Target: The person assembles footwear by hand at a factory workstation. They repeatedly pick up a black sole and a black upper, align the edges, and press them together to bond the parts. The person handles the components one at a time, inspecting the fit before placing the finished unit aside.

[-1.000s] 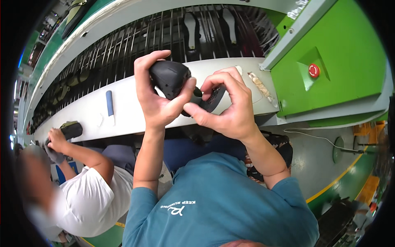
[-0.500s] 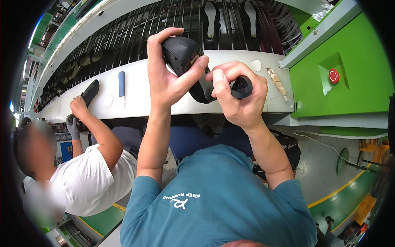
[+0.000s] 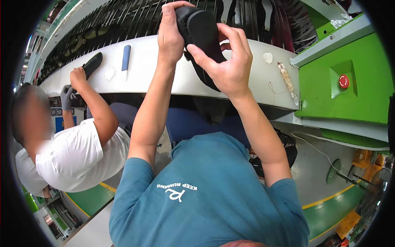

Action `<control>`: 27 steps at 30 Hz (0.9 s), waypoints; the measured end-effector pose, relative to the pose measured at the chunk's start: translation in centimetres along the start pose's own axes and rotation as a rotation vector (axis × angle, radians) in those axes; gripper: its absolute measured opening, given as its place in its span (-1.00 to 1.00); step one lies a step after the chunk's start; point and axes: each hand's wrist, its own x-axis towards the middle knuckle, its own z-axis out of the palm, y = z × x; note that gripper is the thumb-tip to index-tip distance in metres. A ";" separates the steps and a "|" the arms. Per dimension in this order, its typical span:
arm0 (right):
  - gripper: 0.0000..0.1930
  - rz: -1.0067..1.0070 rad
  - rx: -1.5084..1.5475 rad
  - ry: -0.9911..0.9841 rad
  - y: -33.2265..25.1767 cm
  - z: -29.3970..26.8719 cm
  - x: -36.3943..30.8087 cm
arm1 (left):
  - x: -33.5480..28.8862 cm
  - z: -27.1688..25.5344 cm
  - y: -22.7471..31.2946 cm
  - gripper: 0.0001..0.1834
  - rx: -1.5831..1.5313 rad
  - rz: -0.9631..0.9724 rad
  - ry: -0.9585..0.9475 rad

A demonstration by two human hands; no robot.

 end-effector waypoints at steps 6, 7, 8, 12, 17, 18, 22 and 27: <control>-0.31 -0.029 -0.074 -0.008 0.0 0.2 0.3 | 0.2 0.2 -1.1 -0.51 0.008 0.038 0.022; -0.31 -0.035 -0.082 -0.011 0.0 0.1 0.3 | 0.2 0.2 -1.1 -0.51 -0.005 0.032 0.014; -0.31 -0.041 -0.089 -0.014 0.0 0.1 0.4 | 0.2 0.3 -1.2 -0.51 -0.018 0.040 0.014; -0.30 -0.047 -0.096 -0.017 0.0 -0.1 0.5 | 0.2 0.7 -1.5 -0.51 -0.047 0.056 0.010; -0.30 -0.037 -0.088 -0.031 0.0 -0.3 0.5 | 0.1 0.8 -1.3 -0.48 -0.039 0.016 0.019; -0.30 -0.029 -0.084 -0.035 0.0 -0.3 0.5 | 0.1 0.8 -1.3 -0.48 -0.016 0.025 0.021; -0.30 -0.018 -0.073 -0.038 0.2 -0.2 0.5 | 0.1 0.7 -1.1 -0.46 0.049 0.055 0.021; -0.30 -0.015 -0.070 -0.039 0.3 -0.1 0.5 | 0.1 0.7 -1.2 -0.45 0.023 0.052 0.026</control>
